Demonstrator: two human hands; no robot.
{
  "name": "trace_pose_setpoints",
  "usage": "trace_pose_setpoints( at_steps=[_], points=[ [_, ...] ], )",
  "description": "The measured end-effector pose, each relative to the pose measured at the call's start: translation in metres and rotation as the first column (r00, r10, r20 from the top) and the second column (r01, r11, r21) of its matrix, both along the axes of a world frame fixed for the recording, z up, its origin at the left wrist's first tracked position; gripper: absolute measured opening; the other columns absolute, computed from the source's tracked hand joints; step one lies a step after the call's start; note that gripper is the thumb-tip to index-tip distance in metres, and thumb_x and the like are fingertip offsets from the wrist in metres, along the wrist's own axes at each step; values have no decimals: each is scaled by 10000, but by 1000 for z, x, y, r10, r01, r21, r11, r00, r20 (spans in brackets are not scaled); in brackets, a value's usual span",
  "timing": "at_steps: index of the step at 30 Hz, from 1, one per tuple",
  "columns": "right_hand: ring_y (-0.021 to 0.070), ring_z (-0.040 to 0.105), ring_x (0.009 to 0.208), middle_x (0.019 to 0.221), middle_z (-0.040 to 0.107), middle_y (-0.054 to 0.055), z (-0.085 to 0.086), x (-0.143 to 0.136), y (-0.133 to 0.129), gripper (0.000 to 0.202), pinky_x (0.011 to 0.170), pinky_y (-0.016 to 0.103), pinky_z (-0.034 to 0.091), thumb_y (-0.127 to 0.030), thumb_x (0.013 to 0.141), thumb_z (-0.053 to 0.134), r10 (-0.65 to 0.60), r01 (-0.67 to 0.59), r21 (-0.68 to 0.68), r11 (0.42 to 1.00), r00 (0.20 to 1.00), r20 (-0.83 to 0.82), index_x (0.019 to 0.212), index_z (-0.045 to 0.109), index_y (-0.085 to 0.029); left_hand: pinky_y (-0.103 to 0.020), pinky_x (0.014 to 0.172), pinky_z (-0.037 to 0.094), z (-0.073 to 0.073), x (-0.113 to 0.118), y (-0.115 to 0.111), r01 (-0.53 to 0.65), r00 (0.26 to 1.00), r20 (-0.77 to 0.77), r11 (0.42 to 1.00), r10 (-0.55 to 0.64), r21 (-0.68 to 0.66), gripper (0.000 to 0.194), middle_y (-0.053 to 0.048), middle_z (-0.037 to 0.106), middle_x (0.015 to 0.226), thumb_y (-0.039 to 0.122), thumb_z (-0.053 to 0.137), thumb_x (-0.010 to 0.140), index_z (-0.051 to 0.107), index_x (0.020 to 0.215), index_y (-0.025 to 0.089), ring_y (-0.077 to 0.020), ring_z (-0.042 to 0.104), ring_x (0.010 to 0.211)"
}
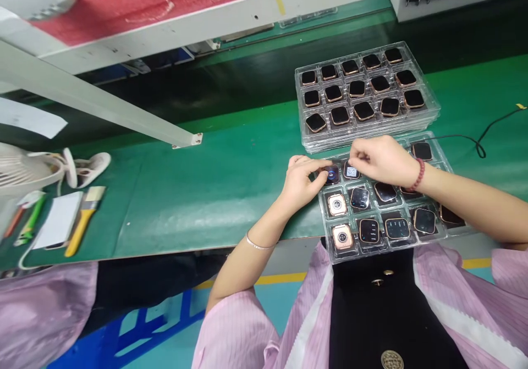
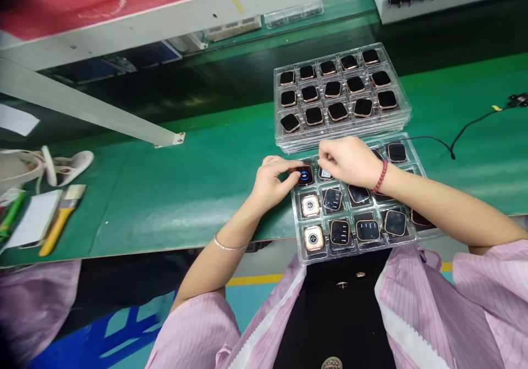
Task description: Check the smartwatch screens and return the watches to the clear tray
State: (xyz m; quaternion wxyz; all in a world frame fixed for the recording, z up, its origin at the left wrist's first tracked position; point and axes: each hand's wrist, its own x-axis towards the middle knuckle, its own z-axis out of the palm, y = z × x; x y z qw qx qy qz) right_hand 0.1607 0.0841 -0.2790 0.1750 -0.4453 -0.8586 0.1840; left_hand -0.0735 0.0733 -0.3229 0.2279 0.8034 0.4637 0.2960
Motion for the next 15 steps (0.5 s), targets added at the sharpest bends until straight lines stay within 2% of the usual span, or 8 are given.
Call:
trace_pose_setpoints(
  at_steps=[3,5,7,8,10,12,15],
  points=[
    [149,550,554,687,710,40,11,-9,-29,155,557,278,271,-213,899,574,194,-186,-57,981,965,179,776,661,-180,-446,954,417,0,0,-1,-48,992,-111,996,55,69,173,-54,781,939,233,620,897,774,971,212,-242,651,904],
    [145,523,521,655,698,43,13,-15,-42,147,535,285,210,-191,880,588,284,-255,-136,957,917,281,755,664,-179,-451,949,419,2,-1,-1,-79,986,-135,991,93,107,162,-84,767,1030,252,623,899,765,957,198,-269,645,979],
    [134,514,512,621,676,27,11,-18,-45,153,533,276,209,-188,874,596,316,-270,-205,941,918,240,734,658,-179,-451,961,423,5,-2,-2,-83,991,-101,991,93,104,189,-93,761,1057,299,627,914,757,1000,193,-274,648,1001],
    [125,510,510,603,658,13,9,-17,-42,169,536,268,230,-198,881,594,309,-269,-225,936,937,164,721,647,-181,-445,968,428,7,-3,-3,-46,997,-64,996,51,71,225,-88,766,1042,338,624,930,752,1046,194,-267,657,993],
    [110,503,504,579,626,-15,6,-12,-32,211,546,252,287,-234,904,579,239,-242,-234,942,970,-40,703,623,-185,-430,985,441,12,-4,-5,104,994,33,994,-103,-36,342,-72,780,994,450,596,964,726,1162,202,-251,679,967],
    [109,504,498,566,603,-31,2,-5,-20,239,545,249,329,-276,929,558,129,-174,-221,960,970,-205,710,609,-193,-421,994,457,15,-4,-8,260,962,121,956,-245,-134,482,-69,782,989,555,570,968,674,1292,214,-251,692,974],
    [131,520,490,555,590,-32,-5,4,-6,244,524,272,353,-317,948,548,6,-61,-186,981,960,-281,732,596,-216,-417,981,491,15,-4,-10,332,938,179,918,-297,-218,657,-60,760,972,595,630,919,549,1461,232,-259,693,976]
  ],
)
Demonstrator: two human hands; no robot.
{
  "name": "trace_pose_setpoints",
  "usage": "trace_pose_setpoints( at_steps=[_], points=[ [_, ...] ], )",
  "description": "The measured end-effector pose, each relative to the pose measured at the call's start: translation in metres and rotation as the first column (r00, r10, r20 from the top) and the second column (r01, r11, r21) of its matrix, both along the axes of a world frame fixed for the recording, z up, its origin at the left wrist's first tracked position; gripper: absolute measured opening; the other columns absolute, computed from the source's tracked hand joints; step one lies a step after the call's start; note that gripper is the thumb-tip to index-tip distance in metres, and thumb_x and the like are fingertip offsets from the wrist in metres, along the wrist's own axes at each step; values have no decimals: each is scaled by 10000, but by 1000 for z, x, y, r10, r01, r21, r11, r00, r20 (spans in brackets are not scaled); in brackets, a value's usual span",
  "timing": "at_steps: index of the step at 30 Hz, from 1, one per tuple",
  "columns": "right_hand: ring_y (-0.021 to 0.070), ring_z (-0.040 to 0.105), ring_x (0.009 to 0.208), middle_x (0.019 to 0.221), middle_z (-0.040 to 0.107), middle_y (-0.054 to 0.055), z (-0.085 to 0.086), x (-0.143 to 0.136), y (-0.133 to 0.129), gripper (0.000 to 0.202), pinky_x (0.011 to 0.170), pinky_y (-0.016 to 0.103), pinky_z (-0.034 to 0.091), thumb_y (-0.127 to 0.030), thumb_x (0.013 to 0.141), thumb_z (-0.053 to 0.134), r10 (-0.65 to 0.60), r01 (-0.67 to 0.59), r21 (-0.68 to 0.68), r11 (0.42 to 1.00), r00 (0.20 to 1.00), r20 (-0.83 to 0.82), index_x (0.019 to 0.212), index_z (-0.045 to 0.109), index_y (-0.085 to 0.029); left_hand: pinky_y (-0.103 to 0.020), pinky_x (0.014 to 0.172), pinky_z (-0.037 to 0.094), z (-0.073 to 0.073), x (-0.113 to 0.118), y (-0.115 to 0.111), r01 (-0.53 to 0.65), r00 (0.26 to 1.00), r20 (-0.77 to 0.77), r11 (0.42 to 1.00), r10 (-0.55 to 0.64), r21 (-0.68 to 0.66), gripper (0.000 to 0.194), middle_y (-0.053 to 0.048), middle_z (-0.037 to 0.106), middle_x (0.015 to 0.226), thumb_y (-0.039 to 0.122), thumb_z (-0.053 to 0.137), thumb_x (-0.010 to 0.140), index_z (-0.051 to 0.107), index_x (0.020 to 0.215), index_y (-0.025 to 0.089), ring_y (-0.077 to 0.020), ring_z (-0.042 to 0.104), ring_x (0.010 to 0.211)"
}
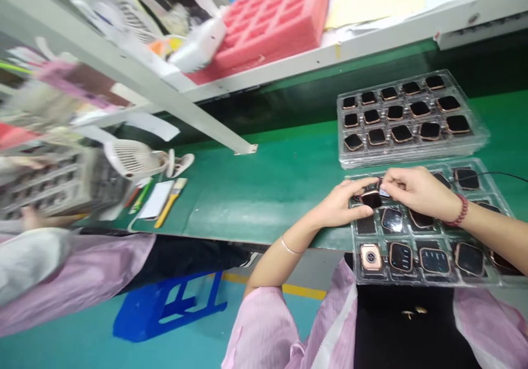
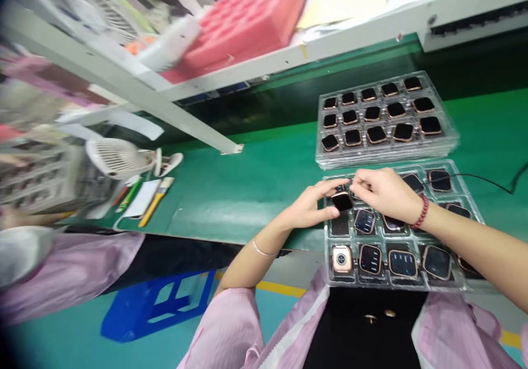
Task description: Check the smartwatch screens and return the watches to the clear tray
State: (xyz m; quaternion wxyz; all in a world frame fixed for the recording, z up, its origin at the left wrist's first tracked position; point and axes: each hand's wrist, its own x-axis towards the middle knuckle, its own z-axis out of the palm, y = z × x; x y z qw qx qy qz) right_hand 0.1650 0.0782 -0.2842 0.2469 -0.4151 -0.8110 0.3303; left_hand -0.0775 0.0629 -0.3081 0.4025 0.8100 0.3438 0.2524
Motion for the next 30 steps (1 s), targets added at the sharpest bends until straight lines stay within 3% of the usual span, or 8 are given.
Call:
trace_pose_setpoints(
  at_steps=[3,6,13,18,22,25,27,30],
  points=[
    [158,515,466,543,593,-18,-6,5,5,235,505,315,350,-316,954,552,-24,24,25,999,999,21,736,592,-239,-389,903,537,-2,-1,1,18,999,41,996,-14,-87,699,-31,723,868,510,656,926,468,1532,217,-228,687,849],
    [168,524,471,556,610,-9,-8,6,2,227,506,332,365,-313,952,558,-16,15,22,1000,999,35,740,598,-242,-377,861,557,-3,-1,1,26,996,93,991,-14,-130,617,-38,731,874,465,658,938,535,1485,207,-214,685,806],
    [139,540,533,599,626,-15,-14,0,7,216,559,279,333,-285,923,543,-25,2,148,989,988,152,734,615,-208,-373,898,585,-3,-3,4,13,987,158,989,10,-144,498,-113,708,1317,423,682,925,632,1383,235,-220,726,961],
    [157,540,553,634,682,23,5,2,-12,215,560,291,243,-299,930,551,-145,55,279,959,939,313,770,658,-201,-465,1027,502,4,-8,-16,38,998,-56,997,-34,74,460,-96,748,1139,363,662,932,637,1372,233,-238,682,983],
    [156,564,543,640,700,40,18,-3,-67,184,548,296,208,-268,932,581,121,-203,177,963,913,389,793,673,-192,-569,1109,382,5,-10,-43,122,946,-322,961,-37,250,389,-132,704,1174,257,586,952,647,1331,193,-287,633,1102],
    [169,598,554,675,732,63,16,-9,-96,85,536,300,176,-186,895,631,298,-358,34,933,823,483,852,704,-177,-589,1162,316,6,-13,-59,65,936,-349,948,51,312,400,-168,634,1328,263,567,972,614,1364,201,-313,587,1247],
    [176,609,558,710,751,74,15,-11,-99,112,531,296,177,-202,920,614,321,-361,-17,933,807,496,889,718,-174,-576,1196,284,8,-16,-67,41,951,-304,950,57,309,467,-166,612,1385,349,588,983,553,1433,228,-314,573,1291],
    [178,623,579,741,762,68,18,-12,-93,199,525,286,196,-260,971,558,288,-309,-29,950,844,453,876,717,-187,-558,1229,248,9,-20,-77,111,971,-231,973,-63,203,677,-150,628,1398,528,611,963,404,1553,267,-309,588,1288]
  ],
)
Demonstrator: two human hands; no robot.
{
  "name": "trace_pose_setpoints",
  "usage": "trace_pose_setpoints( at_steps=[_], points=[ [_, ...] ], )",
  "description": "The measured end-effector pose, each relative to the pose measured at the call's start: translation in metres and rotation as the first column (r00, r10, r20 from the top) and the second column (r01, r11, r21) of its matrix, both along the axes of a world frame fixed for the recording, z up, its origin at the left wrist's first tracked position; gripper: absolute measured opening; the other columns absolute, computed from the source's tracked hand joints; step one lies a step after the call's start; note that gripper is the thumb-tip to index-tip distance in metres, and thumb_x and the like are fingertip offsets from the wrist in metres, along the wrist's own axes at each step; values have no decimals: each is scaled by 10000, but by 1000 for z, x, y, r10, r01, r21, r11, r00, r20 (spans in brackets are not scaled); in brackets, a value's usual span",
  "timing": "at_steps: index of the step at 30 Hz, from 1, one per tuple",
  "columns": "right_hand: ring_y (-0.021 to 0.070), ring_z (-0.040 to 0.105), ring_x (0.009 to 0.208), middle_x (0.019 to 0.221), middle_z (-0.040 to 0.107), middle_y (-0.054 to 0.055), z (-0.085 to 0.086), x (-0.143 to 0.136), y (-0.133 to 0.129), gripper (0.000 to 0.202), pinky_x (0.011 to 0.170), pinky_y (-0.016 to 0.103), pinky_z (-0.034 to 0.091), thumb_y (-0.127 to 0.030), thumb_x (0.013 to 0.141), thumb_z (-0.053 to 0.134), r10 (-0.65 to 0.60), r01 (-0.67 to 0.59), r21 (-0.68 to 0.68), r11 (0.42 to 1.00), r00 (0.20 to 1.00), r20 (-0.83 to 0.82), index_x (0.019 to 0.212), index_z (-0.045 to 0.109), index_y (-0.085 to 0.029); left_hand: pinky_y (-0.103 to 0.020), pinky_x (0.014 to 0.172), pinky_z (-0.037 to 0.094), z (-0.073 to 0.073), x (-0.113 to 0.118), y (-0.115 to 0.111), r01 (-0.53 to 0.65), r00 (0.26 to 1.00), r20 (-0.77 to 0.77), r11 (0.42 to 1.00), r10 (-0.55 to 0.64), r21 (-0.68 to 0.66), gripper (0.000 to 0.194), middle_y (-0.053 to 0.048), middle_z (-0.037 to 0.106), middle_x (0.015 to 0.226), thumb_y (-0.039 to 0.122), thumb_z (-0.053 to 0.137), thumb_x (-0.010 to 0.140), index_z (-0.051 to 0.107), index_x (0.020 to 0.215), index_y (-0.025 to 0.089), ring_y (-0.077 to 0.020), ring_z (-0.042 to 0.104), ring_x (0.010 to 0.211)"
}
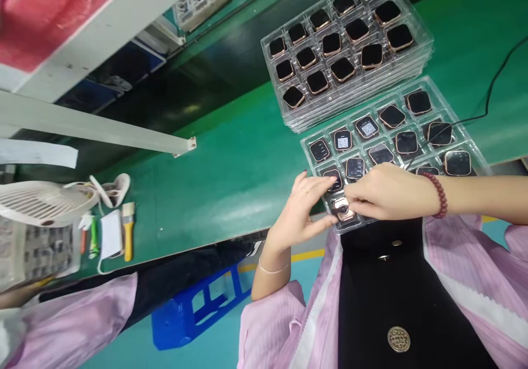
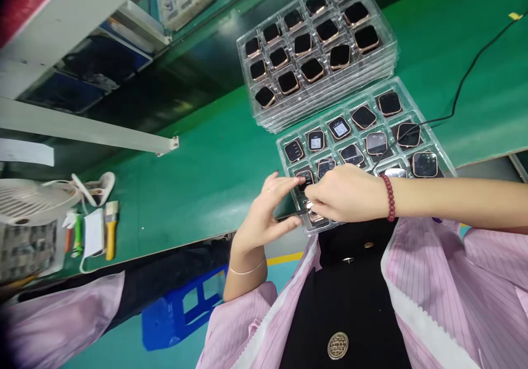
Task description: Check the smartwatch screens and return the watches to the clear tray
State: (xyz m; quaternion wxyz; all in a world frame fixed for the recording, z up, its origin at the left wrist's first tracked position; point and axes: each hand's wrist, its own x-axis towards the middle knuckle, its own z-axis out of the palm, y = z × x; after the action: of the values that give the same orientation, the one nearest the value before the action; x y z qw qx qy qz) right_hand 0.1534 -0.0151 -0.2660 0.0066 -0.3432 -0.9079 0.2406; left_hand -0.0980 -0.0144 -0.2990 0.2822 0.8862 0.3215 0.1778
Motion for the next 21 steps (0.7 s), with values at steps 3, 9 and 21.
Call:
trace_pose_setpoints(
  at_steps=[3,9,21],
  points=[
    [180,629,590,727,758,70,3,-1,1,164,523,292,183,-227,951,583,38,-38,12,999,999,33,875,720,-180,-566,1243,213,-4,-3,-6,24,999,48,996,-19,-91,827,-147,640,1396,628,606,935,288,1615,280,-311,588,1297],
    [169,617,578,718,747,65,5,-2,-1,212,524,280,196,-239,989,534,65,-65,-6,998,997,30,922,719,-159,-591,1245,181,-14,-2,-9,-9,994,110,993,21,-116,931,-142,631,1416,671,643,892,233,1641,298,-320,584,1306],
    [162,602,589,707,723,58,8,-3,3,259,542,277,202,-272,1016,497,13,-10,44,999,998,-66,908,702,-156,-617,1241,190,-25,-2,-6,-26,972,231,994,51,-108,990,-167,599,1454,663,705,849,248,1641,283,-350,545,1360]
  ],
)
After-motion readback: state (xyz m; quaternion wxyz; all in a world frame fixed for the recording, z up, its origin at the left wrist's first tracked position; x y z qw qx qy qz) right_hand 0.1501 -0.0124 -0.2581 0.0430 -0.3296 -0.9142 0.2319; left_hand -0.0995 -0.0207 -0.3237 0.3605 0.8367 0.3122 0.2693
